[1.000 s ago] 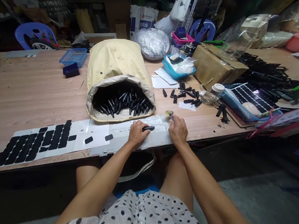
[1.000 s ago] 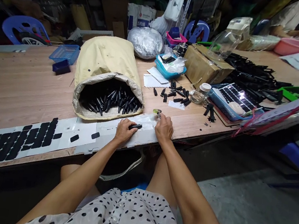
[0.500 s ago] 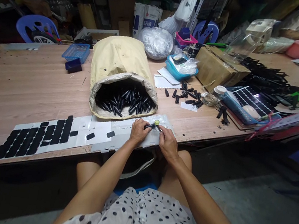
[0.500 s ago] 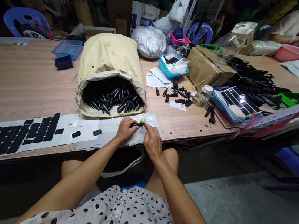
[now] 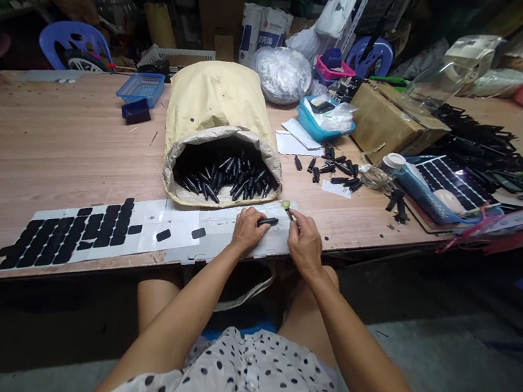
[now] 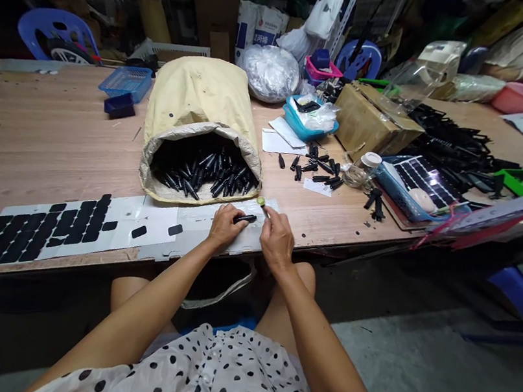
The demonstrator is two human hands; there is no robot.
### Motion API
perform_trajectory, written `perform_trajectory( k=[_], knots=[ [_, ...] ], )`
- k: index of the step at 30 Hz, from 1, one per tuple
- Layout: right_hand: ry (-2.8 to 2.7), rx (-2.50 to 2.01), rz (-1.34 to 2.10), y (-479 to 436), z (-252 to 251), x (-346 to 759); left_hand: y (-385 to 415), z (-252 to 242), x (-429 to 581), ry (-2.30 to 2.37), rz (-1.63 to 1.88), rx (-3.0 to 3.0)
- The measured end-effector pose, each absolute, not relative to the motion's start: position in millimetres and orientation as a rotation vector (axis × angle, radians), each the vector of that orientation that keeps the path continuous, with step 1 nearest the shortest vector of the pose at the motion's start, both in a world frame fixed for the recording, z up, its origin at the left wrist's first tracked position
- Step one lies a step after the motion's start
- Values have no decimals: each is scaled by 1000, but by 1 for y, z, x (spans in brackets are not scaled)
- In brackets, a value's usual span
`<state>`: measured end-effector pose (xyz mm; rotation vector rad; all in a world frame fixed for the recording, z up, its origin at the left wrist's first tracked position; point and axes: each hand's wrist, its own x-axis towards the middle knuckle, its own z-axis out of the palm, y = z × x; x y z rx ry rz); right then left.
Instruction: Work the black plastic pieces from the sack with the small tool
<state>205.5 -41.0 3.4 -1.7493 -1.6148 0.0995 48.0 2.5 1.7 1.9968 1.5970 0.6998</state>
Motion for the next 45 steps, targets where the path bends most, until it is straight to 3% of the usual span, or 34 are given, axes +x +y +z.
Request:
perform_trajectory(
  k=[7, 13, 17, 20, 26, 29, 32, 35, 39, 45],
  knots=[
    [-1567, -2305, -14, 0, -2, 237, 3, -2, 48, 1592, 677, 2000],
    [-1594, -2337, -160, 2, -11, 229, -2, 1, 45, 1532, 703, 2059],
    [-1607, -2348, -170, 2, -10, 229, -59, -9, 26, 1159, 760, 2191],
    [-1610, -2347, -177, 2, -10, 229, -113, -29, 2, 938, 534, 2214],
    [-1618, -2352, -180, 2, -10, 228, -128, -48, -25, 1636, -190, 1780],
    [-1623, -2345, -188, 3, -11, 229, -115, -36, -26, 1674, -394, 1695],
    [-1626, -2349, -190, 3, -12, 229, -105, -14, -29, 1453, -258, 1697],
    [-1623, -2355, -187, 3, -12, 228, -79, 16, -37, 1293, 103, 1552],
    [-1620, -2353, -169, 3, -11, 226, -8, 50, -51, 1738, 649, 1553],
    [-1628, -2347, -128, 3, -7, 222, 63, 55, -50, 2394, 468, 1418]
  ],
)
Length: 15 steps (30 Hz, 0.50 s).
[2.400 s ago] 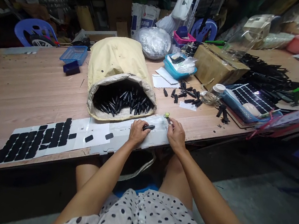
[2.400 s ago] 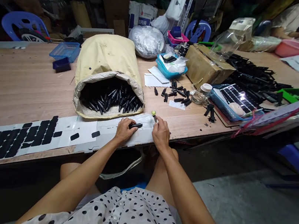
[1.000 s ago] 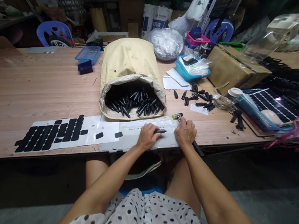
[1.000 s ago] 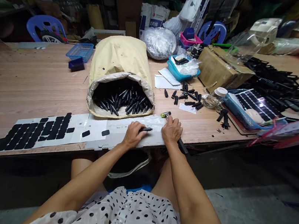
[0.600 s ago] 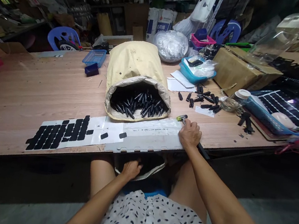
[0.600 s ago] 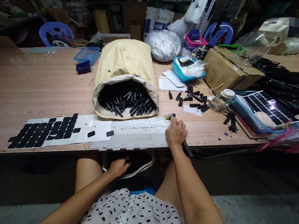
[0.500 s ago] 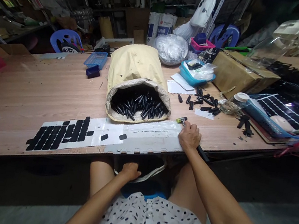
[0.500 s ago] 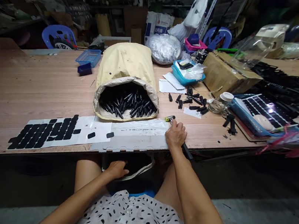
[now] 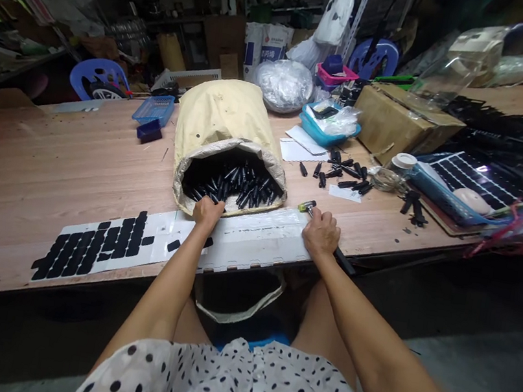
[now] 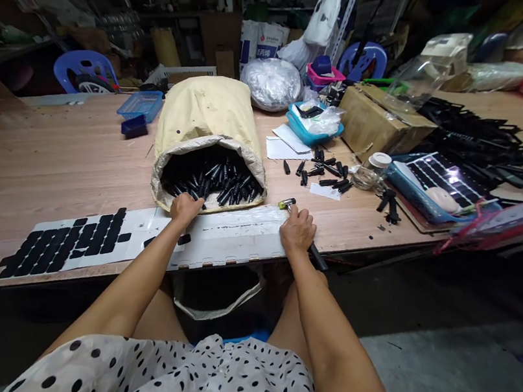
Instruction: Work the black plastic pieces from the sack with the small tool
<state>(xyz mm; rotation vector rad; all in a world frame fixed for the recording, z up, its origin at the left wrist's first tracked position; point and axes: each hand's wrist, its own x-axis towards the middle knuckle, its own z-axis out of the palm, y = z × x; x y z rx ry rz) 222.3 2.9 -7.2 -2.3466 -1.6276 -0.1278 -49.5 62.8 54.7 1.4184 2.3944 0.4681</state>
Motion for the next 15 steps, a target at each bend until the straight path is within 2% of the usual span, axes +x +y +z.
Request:
perform_trajectory(
  k=[5, 9, 12, 15],
  knots=[
    [-1631, -2368, -103, 3, -4, 220, 66, 58, -46, 2431, 360, 1410],
    [-1630, -2381, -85, 2, -2, 219, 53, 61, -53, 2395, 560, 1488],
    [-1626, -2371, -91, 3, -3, 219, 35, 56, -45, 2119, 769, 1699],
    [-1626, -2369, -97, 3, -3, 219, 19, 44, -20, 1741, 763, 1901]
  ],
)
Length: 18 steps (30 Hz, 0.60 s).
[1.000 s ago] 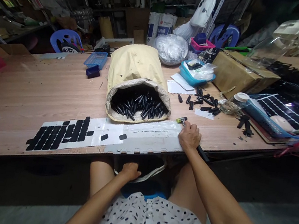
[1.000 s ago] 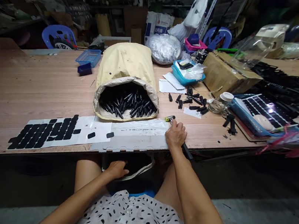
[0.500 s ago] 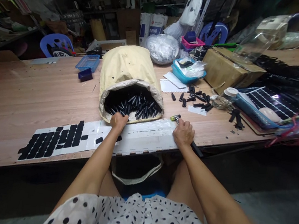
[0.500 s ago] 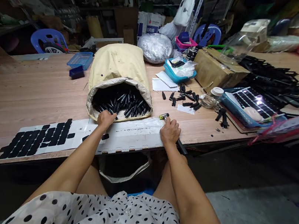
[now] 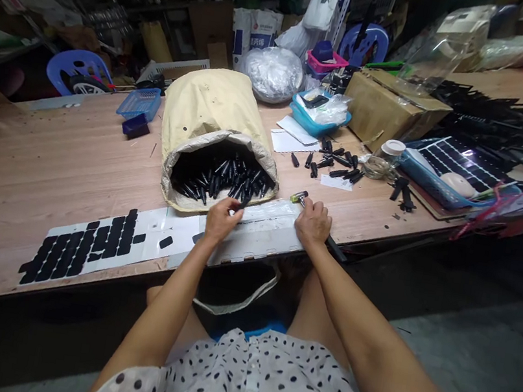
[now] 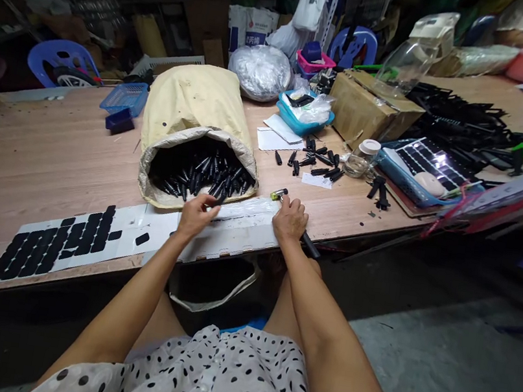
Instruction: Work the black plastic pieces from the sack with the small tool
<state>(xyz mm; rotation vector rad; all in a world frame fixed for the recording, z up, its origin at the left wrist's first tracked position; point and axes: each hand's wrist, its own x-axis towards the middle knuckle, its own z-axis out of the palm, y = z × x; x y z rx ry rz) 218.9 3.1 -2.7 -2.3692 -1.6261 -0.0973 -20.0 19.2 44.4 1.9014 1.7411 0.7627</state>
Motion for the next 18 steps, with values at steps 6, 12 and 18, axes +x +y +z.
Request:
perform_trajectory(
  k=[6, 12, 18],
  knots=[
    [-1635, -2364, -86, 2, -2, 218, 10, 22, 20, 1565, 587, 2101],
    [-1626, -2355, -69, 3, 1, 218, 12, 6, 26, 1620, 594, 2136],
    [-1607, -2287, 103, -3, 8, 226, 13, 1, 28, 1599, 608, 2099]
  ],
)
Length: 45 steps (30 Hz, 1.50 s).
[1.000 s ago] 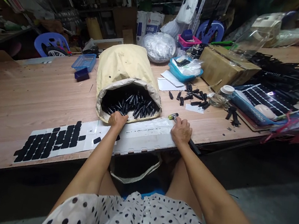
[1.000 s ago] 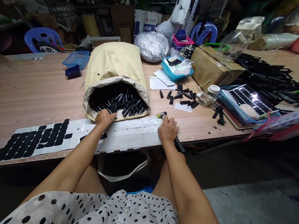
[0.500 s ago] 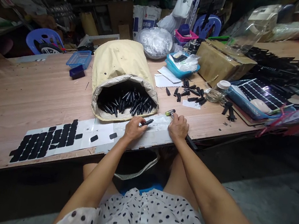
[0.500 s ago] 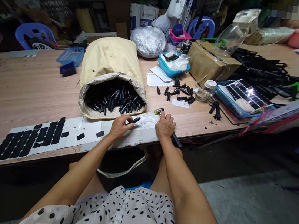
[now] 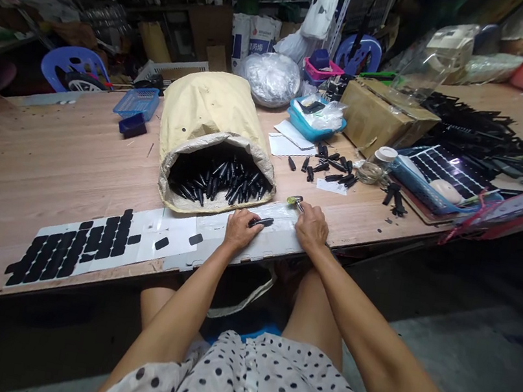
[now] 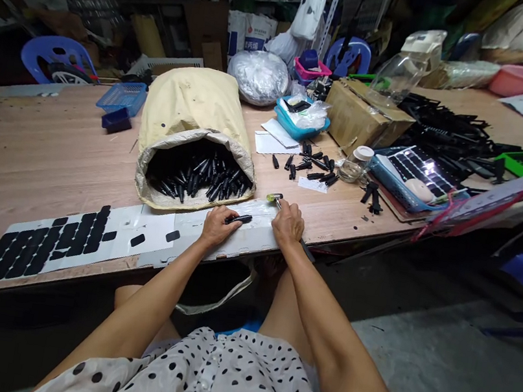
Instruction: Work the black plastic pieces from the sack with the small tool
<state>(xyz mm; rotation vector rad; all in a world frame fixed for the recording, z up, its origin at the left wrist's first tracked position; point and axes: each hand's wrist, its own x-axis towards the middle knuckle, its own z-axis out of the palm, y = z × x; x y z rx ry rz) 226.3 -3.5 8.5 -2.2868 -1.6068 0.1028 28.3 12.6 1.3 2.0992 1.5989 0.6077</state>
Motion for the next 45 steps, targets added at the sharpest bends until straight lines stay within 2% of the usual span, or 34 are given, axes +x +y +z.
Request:
perform_trajectory(
  k=[7, 13, 19, 32, 39, 45],
  knots=[
    [-1682, -1835, 188, -47, 5, 206, 14, 1, 29, 1568, 611, 2068],
    [-1669, -1745, 203, -54, 11, 192, 12, 1, 30, 1563, 626, 2071],
    [-1709, -1863, 257, -51, 12, 192, 11, 1, 32, 1578, 634, 2043],
    [-1688, -1760, 190, -42, 9, 198, 9, 10, 36, 1567, 607, 1995],
    [-1494, -2225, 39, 1, 2, 250, 7, 13, 37, 1584, 568, 1979],
    [-1574, -2301, -136, 3, -7, 241, 6, 13, 34, 1512, 631, 2045]
  ],
)
